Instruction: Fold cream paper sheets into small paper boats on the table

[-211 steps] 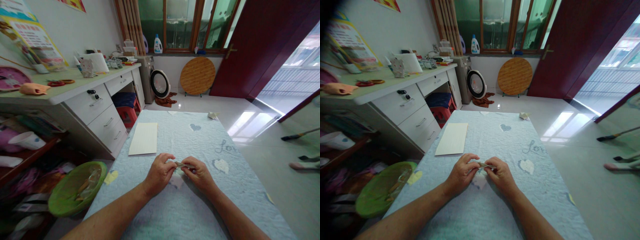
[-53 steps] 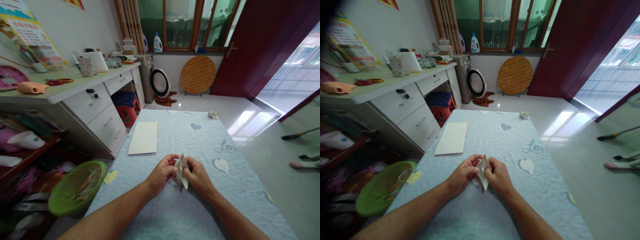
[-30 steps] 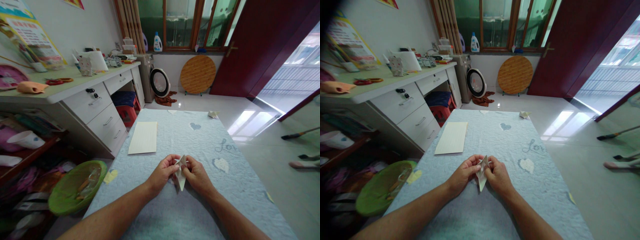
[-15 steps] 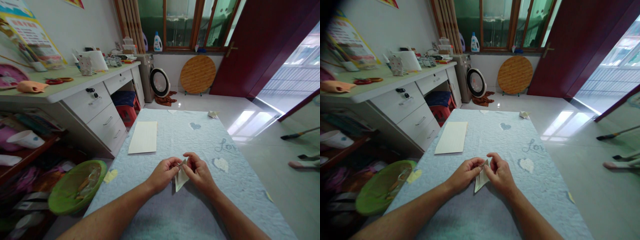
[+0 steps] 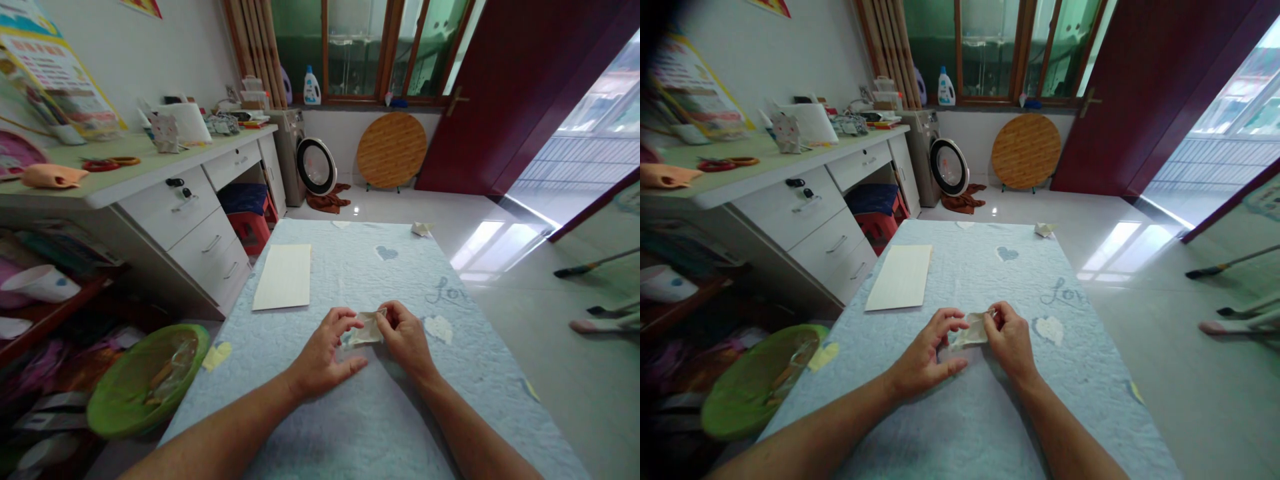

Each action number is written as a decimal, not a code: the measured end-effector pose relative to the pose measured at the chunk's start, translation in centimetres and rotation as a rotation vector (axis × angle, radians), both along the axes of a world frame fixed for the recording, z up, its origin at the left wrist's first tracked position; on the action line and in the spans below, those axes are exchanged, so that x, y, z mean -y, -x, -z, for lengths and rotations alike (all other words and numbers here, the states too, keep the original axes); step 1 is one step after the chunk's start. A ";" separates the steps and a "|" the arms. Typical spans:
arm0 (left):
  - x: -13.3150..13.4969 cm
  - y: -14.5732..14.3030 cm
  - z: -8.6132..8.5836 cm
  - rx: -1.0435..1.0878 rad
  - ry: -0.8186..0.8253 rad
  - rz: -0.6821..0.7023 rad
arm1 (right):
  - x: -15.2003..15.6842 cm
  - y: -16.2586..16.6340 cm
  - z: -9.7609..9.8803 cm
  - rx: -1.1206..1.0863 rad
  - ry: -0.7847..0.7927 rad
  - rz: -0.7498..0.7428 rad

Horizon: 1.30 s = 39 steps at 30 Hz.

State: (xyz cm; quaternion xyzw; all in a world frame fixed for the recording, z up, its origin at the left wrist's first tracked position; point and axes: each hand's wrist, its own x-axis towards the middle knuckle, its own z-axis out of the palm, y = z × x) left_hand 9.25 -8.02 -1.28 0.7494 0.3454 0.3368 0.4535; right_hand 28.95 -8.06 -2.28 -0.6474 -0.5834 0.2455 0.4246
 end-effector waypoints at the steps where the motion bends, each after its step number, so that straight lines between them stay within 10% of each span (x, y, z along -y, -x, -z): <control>1: 0.1 0.0 0.1 -0.050 -0.042 -0.010 | -0.1 -0.1 0.0 0.009 0.010 0.012; 24: -0.5 -1.1 1.0 -0.329 -0.390 -0.071 | 0.4 -1.9 -1.5 0.510 -0.273 -0.351; 39: -0.4 -1.1 0.7 -0.353 -0.408 -0.091 | 1.0 -1.7 -2.9 0.569 -0.127 -0.360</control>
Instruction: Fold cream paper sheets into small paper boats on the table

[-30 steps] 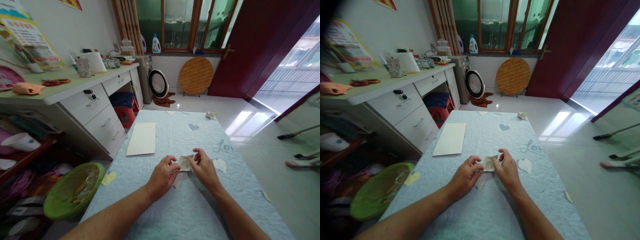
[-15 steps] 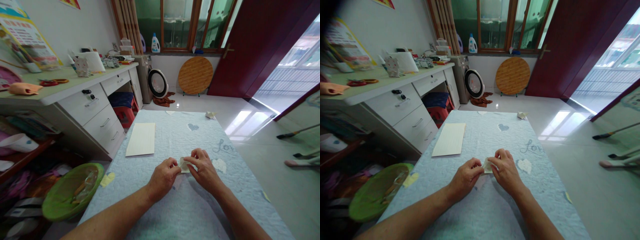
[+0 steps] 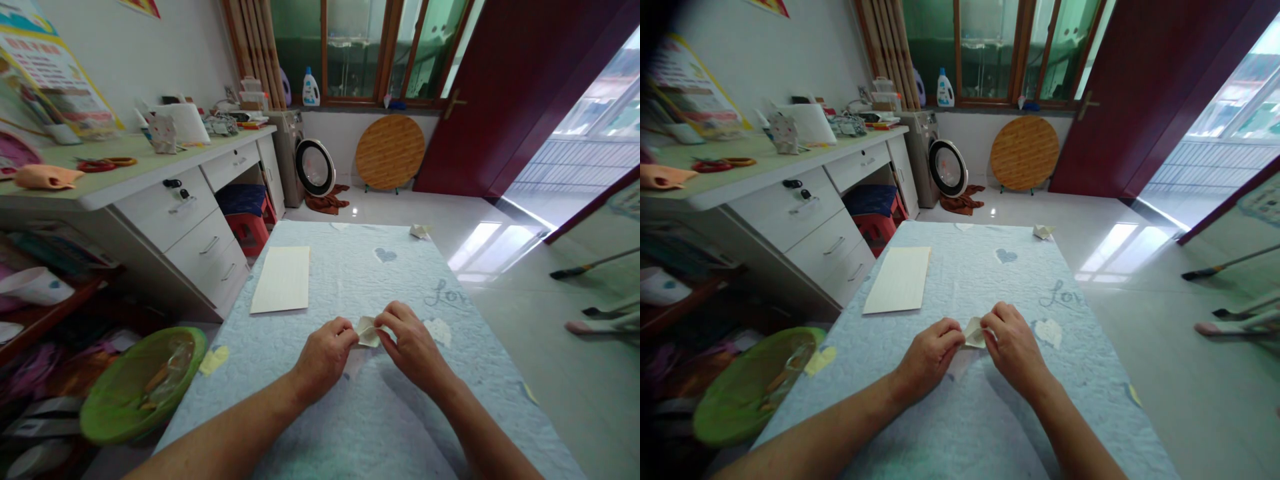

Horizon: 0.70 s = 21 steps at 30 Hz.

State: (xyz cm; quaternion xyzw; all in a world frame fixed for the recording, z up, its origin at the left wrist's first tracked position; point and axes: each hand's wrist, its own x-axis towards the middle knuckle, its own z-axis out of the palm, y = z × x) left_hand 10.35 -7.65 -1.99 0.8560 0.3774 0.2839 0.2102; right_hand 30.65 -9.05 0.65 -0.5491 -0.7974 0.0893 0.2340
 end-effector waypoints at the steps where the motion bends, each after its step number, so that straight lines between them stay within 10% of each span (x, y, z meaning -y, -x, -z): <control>1: 0.0 0.0 0.1 0.009 -0.001 0.003 | 0.3 0.0 -0.3 0.039 0.076 -0.009; 6: -0.1 0.1 0.3 0.073 -0.009 0.022 | 1.7 0.5 -0.1 0.220 0.263 0.029; 21: 0.2 0.5 1.0 0.252 -0.032 0.004 | 0.1 -1.9 2.7 -0.106 -0.059 0.132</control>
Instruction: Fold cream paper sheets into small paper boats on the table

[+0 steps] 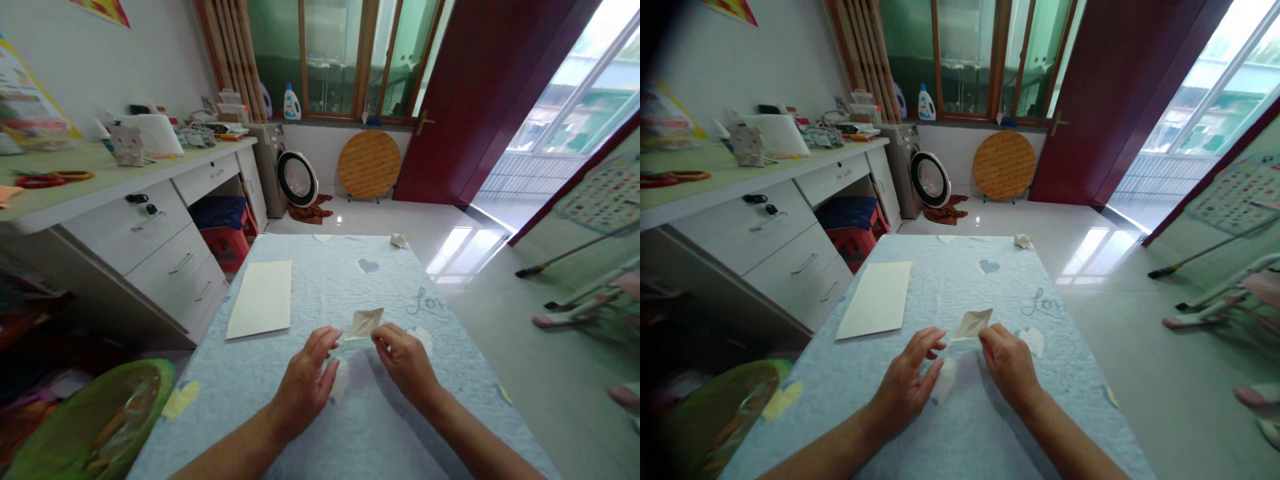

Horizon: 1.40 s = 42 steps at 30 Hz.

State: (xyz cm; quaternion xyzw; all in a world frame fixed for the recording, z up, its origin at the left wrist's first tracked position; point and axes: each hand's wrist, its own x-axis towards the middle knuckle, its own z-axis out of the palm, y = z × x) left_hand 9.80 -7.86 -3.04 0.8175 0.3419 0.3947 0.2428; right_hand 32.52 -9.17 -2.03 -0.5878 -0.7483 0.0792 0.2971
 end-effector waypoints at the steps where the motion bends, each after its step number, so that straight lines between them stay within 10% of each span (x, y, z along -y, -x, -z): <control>1: 0.0 0.1 0.0 0.000 0.006 0.001 | -0.9 -0.8 -0.1 -0.033 -0.017 0.029; 18: -0.9 1.3 1.1 -0.175 -0.119 -0.048 | -16.1 -12.9 1.9 -0.145 0.002 0.685; 42: -1.5 1.6 1.3 -0.169 -0.141 0.015 | -20.7 -15.2 2.8 -0.006 0.224 0.767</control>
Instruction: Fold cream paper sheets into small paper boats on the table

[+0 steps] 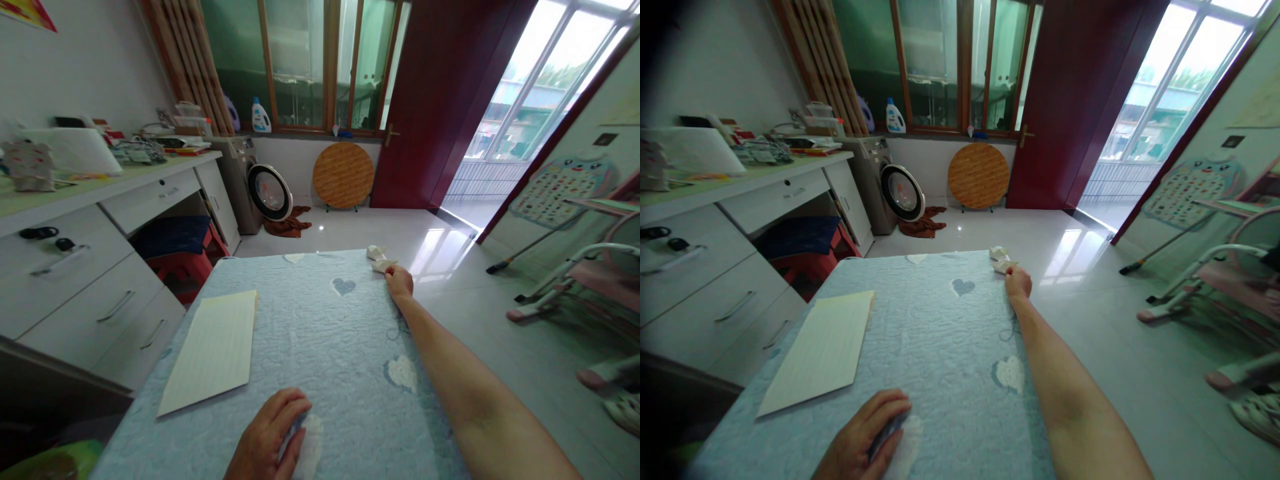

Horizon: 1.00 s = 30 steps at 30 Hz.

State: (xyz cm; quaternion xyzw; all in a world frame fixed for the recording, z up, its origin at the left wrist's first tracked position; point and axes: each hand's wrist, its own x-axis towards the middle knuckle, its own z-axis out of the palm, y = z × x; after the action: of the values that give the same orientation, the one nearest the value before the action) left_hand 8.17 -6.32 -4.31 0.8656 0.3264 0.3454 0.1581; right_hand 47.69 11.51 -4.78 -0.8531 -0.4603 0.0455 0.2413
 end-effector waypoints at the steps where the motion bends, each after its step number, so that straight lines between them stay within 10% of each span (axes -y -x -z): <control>1: 0.0 0.0 0.0 0.001 0.000 0.002 | 0.0 0.0 0.0 0.004 -0.002 0.000; 30: 0.2 0.1 0.0 -0.002 0.036 0.008 | -0.6 0.6 -0.2 0.047 0.026 0.045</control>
State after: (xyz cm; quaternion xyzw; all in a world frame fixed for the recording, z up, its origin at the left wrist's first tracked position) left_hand 8.10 -6.50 -4.27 0.8643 0.3292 0.3377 0.1748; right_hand 47.09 12.07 -4.58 -0.8671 -0.4461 0.0260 0.2203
